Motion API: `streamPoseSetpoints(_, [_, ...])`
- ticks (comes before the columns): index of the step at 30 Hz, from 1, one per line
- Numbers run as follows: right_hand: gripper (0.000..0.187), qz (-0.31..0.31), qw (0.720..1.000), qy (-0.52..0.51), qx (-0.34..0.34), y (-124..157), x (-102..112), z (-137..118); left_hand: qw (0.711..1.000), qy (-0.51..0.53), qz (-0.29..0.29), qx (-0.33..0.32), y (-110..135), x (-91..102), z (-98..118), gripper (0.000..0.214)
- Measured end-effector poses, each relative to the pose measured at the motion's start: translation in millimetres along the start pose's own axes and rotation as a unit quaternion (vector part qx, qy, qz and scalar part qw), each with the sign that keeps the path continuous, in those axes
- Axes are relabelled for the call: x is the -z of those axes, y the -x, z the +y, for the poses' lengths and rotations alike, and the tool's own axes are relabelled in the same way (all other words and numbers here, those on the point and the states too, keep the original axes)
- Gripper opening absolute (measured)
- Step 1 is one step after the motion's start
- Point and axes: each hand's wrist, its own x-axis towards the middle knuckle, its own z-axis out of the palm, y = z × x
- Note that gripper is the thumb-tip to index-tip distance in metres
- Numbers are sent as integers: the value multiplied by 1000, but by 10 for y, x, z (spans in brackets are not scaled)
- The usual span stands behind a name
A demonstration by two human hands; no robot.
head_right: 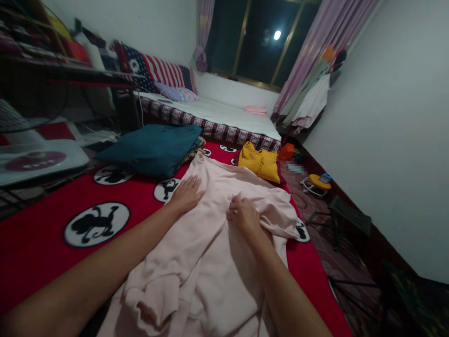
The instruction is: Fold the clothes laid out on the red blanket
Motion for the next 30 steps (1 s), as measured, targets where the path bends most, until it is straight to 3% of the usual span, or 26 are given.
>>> streamPoseSetpoints(3, [25,105,993,-17,-44,-291,163,245,1000,11,-2,-9,19,9,5,60])
streamPoseSetpoints(6, [45,246,965,0,-92,-539,310,397,1000,10,-6,-8,27,16,13,58])
streamPoseSetpoints(8, [59,266,961,15,-68,-582,306,351,1000,8,-10,-5,26,22,20,57])
streamPoseSetpoints(11, [59,240,969,22,52,-462,105,86,1000,20,-9,-3,27,32,31,57])
streamPoseSetpoints(13, [58,163,975,19,151,-337,-112,-116,1000,24,-11,-2,32,42,37,57])
streamPoseSetpoints(15, [59,52,976,30,209,-239,-322,-257,1000,15,-18,-3,38,53,44,58])
streamPoseSetpoints(18, [62,-45,976,58,207,-185,-519,-331,999,-2,-31,-8,35,71,52,58])
streamPoseSetpoints(24, [61,-51,980,87,171,-105,-521,-353,996,-22,-80,-40,100,159,45,59])
streamPoseSetpoints(30, [54,-76,977,18,199,334,-429,-261,982,-2,-113,-153,613,296,-34,57])
